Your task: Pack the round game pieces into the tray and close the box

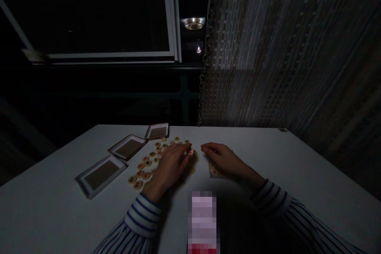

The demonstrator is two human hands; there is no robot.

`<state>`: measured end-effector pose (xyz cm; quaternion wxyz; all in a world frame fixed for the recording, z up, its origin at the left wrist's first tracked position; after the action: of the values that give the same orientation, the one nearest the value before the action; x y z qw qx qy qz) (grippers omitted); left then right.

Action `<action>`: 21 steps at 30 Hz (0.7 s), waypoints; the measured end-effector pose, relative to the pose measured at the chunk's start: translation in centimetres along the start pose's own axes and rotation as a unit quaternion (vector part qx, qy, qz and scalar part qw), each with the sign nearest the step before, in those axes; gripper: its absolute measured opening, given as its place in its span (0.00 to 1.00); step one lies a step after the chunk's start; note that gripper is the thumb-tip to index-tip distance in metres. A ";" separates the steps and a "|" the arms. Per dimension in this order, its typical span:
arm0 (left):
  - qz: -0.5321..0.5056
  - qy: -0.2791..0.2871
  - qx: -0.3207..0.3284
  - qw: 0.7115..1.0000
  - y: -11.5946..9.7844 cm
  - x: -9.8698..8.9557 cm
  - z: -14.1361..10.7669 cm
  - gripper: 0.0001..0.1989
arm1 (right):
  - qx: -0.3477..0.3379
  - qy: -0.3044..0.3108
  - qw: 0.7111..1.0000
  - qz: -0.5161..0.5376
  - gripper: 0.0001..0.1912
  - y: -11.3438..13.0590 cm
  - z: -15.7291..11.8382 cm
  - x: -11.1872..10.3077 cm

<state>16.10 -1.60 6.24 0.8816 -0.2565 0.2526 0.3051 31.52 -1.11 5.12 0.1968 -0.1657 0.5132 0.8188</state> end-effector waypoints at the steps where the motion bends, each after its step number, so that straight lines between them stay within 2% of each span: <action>1: -0.003 0.003 0.002 1.000 -0.2 0.3 0.0 0.14 | 0.002 -0.005 1.000 0.003 0.18 -0.2 -0.2 -0.2; 10: -0.027 0.011 0.011 1.000 -2.1 2.3 0.2 0.13 | 0.047 -0.029 0.998 0.005 0.18 -2.8 -1.8 -1.8; 21: -0.054 0.007 0.016 0.998 -3.3 4.4 0.2 0.13 | 0.084 -0.097 0.991 0.024 0.17 -3.9 -3.3 -4.0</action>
<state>21.41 -1.97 4.70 0.8989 -0.2578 0.2491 0.2518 37.19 -3.13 2.60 0.2389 -0.0563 0.5627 0.7894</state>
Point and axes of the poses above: each hand's wrist, its own z-axis towards the middle knuckle, its own x-axis out of the palm, y = z × x, the point moved 6 cm from there along z, towards the middle knuckle, and after that the axes turned 14 degrees about -y, right-handed, at the moved point
